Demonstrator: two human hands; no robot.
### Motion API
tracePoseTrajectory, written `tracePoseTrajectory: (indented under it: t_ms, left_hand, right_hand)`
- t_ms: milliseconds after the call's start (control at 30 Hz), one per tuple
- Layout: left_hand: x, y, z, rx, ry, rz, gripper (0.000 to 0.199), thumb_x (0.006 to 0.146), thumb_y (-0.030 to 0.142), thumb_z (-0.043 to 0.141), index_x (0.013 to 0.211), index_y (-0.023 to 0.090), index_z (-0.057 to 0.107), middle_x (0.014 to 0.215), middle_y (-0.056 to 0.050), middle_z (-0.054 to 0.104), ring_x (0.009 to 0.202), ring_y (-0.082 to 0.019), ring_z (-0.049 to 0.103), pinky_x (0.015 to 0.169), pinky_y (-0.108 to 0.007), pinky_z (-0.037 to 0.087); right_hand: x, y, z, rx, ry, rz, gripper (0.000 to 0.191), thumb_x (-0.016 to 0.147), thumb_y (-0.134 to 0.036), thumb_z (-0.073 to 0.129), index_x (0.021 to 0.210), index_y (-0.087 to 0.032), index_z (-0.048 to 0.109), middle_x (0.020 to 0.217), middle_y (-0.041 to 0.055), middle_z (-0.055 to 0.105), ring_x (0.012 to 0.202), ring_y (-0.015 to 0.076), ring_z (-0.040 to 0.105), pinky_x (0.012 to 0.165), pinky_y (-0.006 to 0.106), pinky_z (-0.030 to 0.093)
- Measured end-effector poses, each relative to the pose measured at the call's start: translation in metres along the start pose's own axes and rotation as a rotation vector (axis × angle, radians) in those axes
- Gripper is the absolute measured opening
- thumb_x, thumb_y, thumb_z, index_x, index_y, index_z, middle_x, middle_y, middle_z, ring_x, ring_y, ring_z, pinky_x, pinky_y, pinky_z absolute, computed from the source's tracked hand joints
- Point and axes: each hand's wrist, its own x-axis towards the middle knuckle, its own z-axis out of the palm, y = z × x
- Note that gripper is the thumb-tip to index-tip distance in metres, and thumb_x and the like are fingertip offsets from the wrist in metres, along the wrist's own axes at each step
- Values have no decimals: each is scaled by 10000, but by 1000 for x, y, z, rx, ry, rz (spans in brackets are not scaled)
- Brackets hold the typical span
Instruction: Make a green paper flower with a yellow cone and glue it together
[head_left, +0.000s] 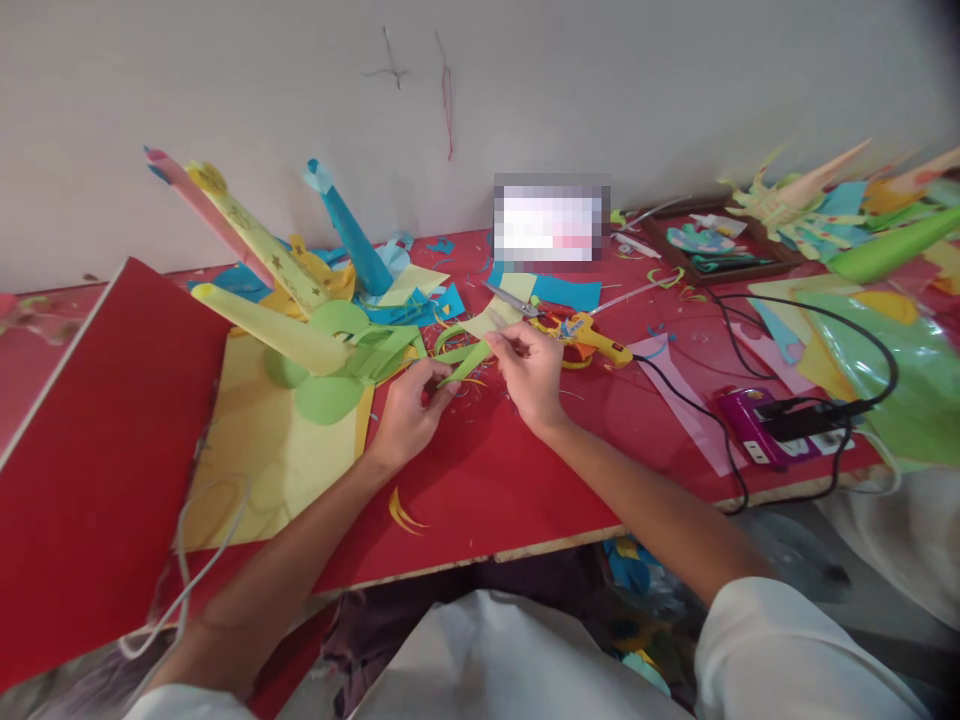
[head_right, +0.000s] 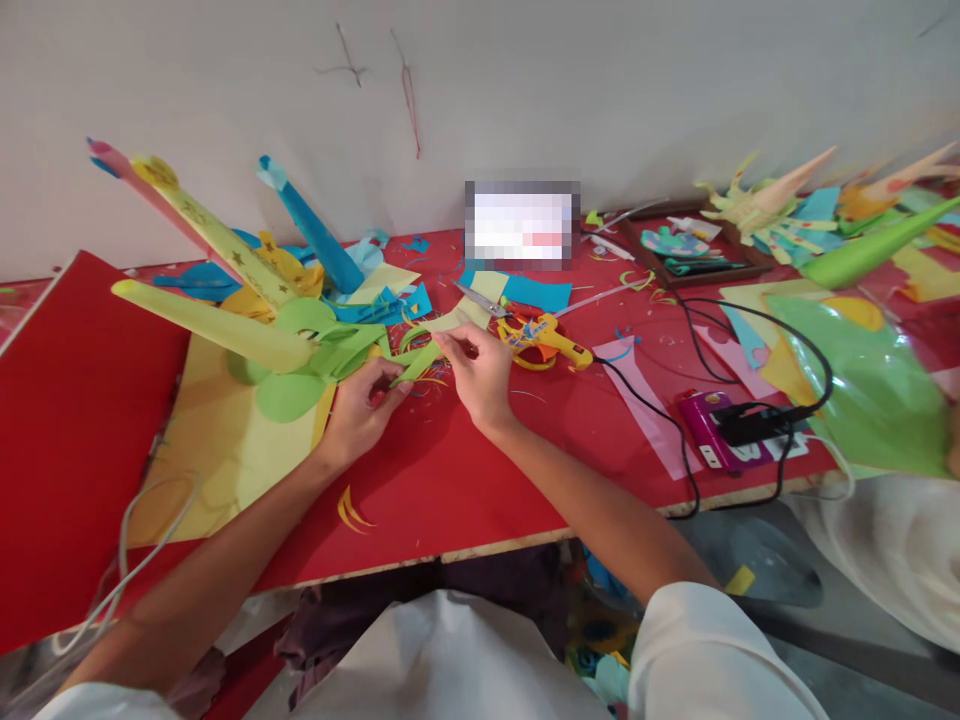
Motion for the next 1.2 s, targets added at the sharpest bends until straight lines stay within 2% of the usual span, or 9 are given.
tracePoseTrajectory:
  t_ms: [133,233,433,567,700,833,933,1067,1200]
  left_hand:
    - [1,-3,-2,12,3,-1,189,978,385,658,908,211,641,806,-5,661,703,-152,544,668,-280,445]
    - [4,-10,-8,51,39,7,157,988,354,630,937,208,656,823,-12,659,698,-151,541,655,-276,432]
    - [11,-25,-23,242,-18,81,244,1060,287,482,1053,199,710,969,-83,720,883,-208,658,814,-322,500]
    - [11,-23,-26,525,-68,-8,323,1072,302,479,1270,210,717,1233,-136,734,1000,-267,691,791,-346,493]
    - [12,-19,-34,818,-15,-137,395,1088,362,471,1402,235,674,1361,-171,650,961,-299,687,678,-351,442]
    - [16,-21,-47,967,45,-217,396,1060,372,518,1398,232,669,1360,-188,632,942,-321,684,682,-370,432]
    - [18,-25,-55,992,14,-260,312,1044,354,540,1273,235,716,1275,-168,667,935,-321,678,699,-373,431]
    - [19,-27,-58,905,62,-216,258,1024,334,591,1231,254,722,1207,-144,706,1000,-334,665,720,-374,426]
    - [21,-29,-59,816,89,-191,241,1028,371,622,1195,246,741,1172,-137,734,1037,-333,656,739,-367,424]
  right_hand:
    - [1,3,-1,-17,-30,26,519,914,-735,709,761,-240,686,615,-8,608,601,166,569,607,323,477]
    - [9,5,-8,-14,14,-27,479,968,-722,646,882,-254,697,758,17,684,611,157,576,589,320,481]
    - [27,4,-24,-63,134,-106,474,1048,-699,523,919,-264,659,806,29,667,621,149,559,602,319,495]
    - [12,-10,-19,-121,38,-145,468,1062,-677,515,915,-264,678,790,37,687,655,166,608,630,333,520]
    - [-8,-31,-23,-202,-121,-306,398,1119,-524,482,947,-273,738,783,34,734,657,172,656,677,350,551]
    - [-5,-34,-50,-403,-182,-481,352,1086,-527,526,952,-297,756,739,39,741,688,211,685,724,389,574]
    - [14,-23,-79,-535,-105,-537,350,1075,-528,541,929,-288,750,762,55,745,734,231,710,760,401,580]
    - [39,1,-116,-637,117,-365,398,1119,-487,444,964,-241,715,869,78,754,813,230,731,797,386,569]
    - [46,32,-143,-919,134,-211,401,1088,-505,479,908,-214,688,907,117,726,875,267,670,824,402,516]
